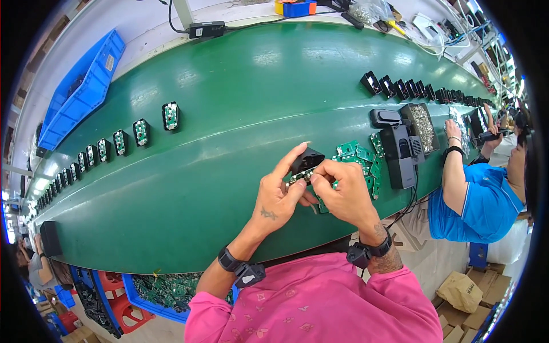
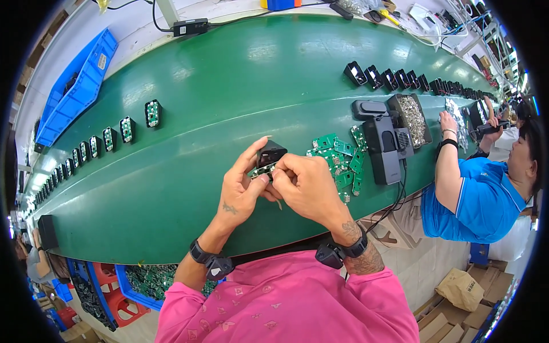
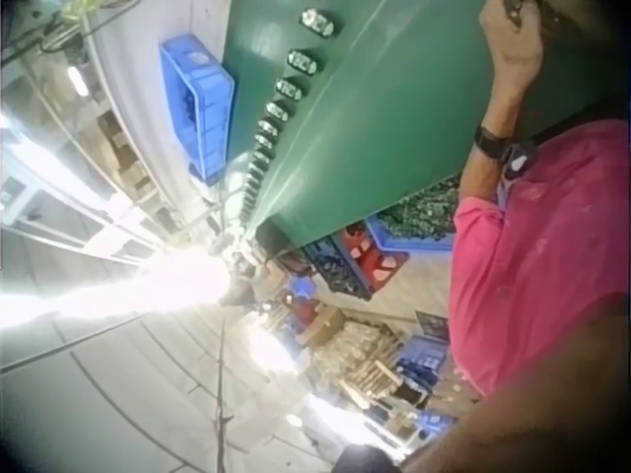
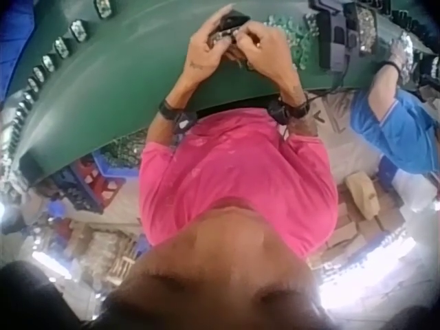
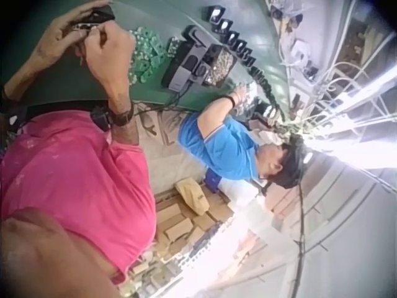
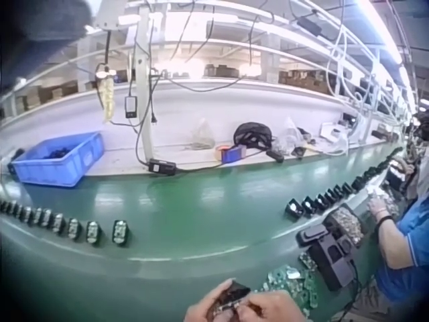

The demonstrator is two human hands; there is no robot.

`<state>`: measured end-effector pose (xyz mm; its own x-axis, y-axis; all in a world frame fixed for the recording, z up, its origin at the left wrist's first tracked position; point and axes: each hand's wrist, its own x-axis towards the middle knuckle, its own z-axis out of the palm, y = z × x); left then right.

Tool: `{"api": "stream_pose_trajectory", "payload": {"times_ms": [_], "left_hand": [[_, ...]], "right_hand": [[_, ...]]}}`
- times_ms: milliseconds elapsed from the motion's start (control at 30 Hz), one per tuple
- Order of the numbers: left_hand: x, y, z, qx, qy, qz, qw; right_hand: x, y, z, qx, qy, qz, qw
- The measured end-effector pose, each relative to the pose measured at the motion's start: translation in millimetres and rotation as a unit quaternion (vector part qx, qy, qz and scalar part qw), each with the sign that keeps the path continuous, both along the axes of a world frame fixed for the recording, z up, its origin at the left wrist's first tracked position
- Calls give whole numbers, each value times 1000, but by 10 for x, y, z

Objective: The person picks up a black plastic housing and a circuit board, fits the board into the housing by hand, and places the assembled unit onto the conveyor belt. This process is repeated multiple times while occasionally moving other circuit boards aside.

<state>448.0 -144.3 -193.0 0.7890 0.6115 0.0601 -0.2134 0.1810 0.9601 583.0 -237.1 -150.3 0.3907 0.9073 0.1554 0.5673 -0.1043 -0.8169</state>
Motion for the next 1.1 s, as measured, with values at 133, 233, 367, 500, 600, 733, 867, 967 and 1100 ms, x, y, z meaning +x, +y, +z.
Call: {"api": "stream_pose_trajectory", "payload": {"times_ms": [133, 233, 367, 500, 600, 733, 867, 967, 1100], "left_hand": [[24, -27, 34, -33, 24, 2, 999], [32, -40, 28, -18, 27, 3, 999], [31, -40, 34, 38, 52, -9, 998], [40, -53, 19, 76, 50, 5, 996], [40, -65, 16, 114, 59, 19, 992], [52, -103, 15, 158, 68, 56, 984], [87, -147, -8, 177, 74, 58, 980], [152, -166, -77, 164, 88, 63, 980], [166, -107, -200, 261, 89, 124, 953]], "right_hand": [[47, -32, -7, -11, -3, 9, 1000], [72, -52, -15, -1, -28, 26, 999], [102, -61, -10, -14, -52, 44, 998], [106, -58, 20, -28, -42, 43, 998], [93, -55, 16, -39, -32, 37, 998], [92, -61, -24, -22, -31, 35, 999], [92, -89, -70, 9, -75, 40, 996], [97, -69, -105, 9, -113, 31, 993], [84, 26, -250, 14, -148, 35, 988]]}}
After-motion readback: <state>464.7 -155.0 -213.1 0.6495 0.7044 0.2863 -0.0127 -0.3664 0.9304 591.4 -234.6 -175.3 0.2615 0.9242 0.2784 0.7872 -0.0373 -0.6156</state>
